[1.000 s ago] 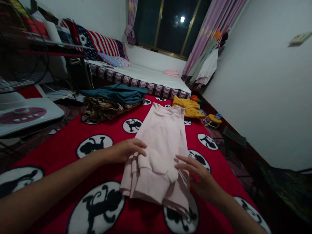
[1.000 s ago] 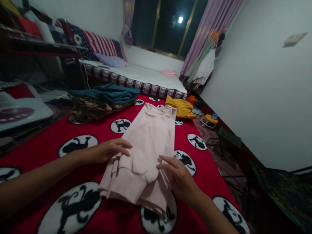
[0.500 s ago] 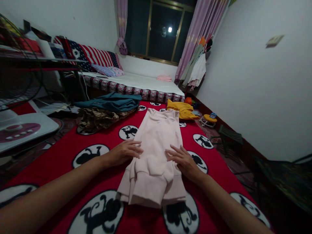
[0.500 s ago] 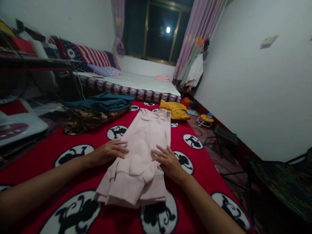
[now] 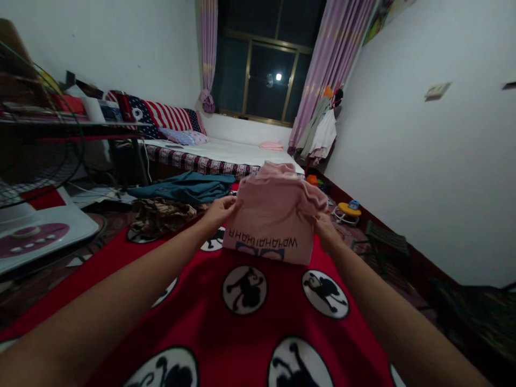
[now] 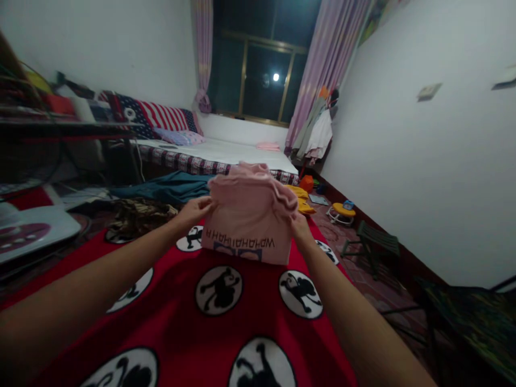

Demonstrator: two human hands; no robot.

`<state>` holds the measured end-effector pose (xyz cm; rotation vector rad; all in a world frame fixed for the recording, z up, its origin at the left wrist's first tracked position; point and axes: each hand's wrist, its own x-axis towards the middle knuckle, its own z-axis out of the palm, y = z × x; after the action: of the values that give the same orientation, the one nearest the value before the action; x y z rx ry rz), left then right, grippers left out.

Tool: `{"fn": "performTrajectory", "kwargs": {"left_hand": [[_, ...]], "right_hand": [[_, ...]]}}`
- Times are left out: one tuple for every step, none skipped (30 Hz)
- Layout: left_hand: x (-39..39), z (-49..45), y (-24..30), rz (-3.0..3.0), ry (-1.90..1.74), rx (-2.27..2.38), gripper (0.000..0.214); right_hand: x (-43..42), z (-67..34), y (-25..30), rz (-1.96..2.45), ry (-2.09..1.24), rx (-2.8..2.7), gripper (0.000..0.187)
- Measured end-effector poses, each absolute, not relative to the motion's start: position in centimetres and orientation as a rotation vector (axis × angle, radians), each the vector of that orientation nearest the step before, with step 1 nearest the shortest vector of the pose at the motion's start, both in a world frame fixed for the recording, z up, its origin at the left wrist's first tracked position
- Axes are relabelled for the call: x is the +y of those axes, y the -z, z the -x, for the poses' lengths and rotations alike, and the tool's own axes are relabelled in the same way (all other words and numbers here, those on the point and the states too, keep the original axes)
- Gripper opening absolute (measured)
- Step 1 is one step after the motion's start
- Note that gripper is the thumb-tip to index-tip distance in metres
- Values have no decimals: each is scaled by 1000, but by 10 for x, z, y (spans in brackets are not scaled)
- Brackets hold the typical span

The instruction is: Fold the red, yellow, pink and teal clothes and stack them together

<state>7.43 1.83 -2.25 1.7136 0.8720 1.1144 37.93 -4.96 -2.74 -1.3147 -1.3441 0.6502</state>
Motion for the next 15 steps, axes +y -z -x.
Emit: {"fn": "performTrajectory", "kwargs": {"left_hand": [[33, -84, 28, -1645, -1163, 999, 45], [44, -91, 37, -1596, -1188, 1111, 47], [51, -97, 48, -1567, -1192, 1189, 48], [55, -100, 62, -1553, -1188, 1242, 49], [55, -103, 76, -1550, -1181, 1270, 50], [53, -104, 90, -1554, -1174, 1283, 52], [50, -104, 102, -1566, -1171, 1293, 54], [46, -104, 111, -1588, -1170, 1299, 55], [41, -103, 117, -1616, -1174, 1301, 53], [35, -102, 119, -1651, -1181, 1298, 50], [28, -100, 117, -1692, -1191, 1296, 47], [18, -98, 113, -1738, -1202, 1296, 45], [6, -94, 107, -1786, -1209, 1294, 43], [-9, -88, 101, -1833, -1204, 1294, 42], [-25, -81, 95, -1885, -1179, 1293, 40]], "right_hand": [[-36, -385, 31, 1403, -569, -1262, 55], [-27, -389, 39, 1477, -501, -1211, 58], [-22, -392, 50, 1536, -457, -1172, 60], [-22, -393, 65, 1568, -429, -1153, 62], [-25, -392, 81, 1578, -412, -1155, 64], [-29, -390, 96, 1579, -395, -1164, 68], [-35, -388, 110, 1571, -369, -1190, 70], [-39, -385, 121, 1559, -346, -1221, 71], [-43, -383, 128, 1545, -336, -1251, 70], [-47, -381, 131, 1533, -344, -1274, 69], [-51, -380, 130, 1526, -370, -1281, 67], [-56, -380, 127, 1523, -409, -1274, 66], [-62, -381, 123, 1520, -448, -1264, 65], [-72, -382, 119, 1516, -488, -1263, 64], [-83, -384, 117, 1513, -531, -1276, 62]]}}
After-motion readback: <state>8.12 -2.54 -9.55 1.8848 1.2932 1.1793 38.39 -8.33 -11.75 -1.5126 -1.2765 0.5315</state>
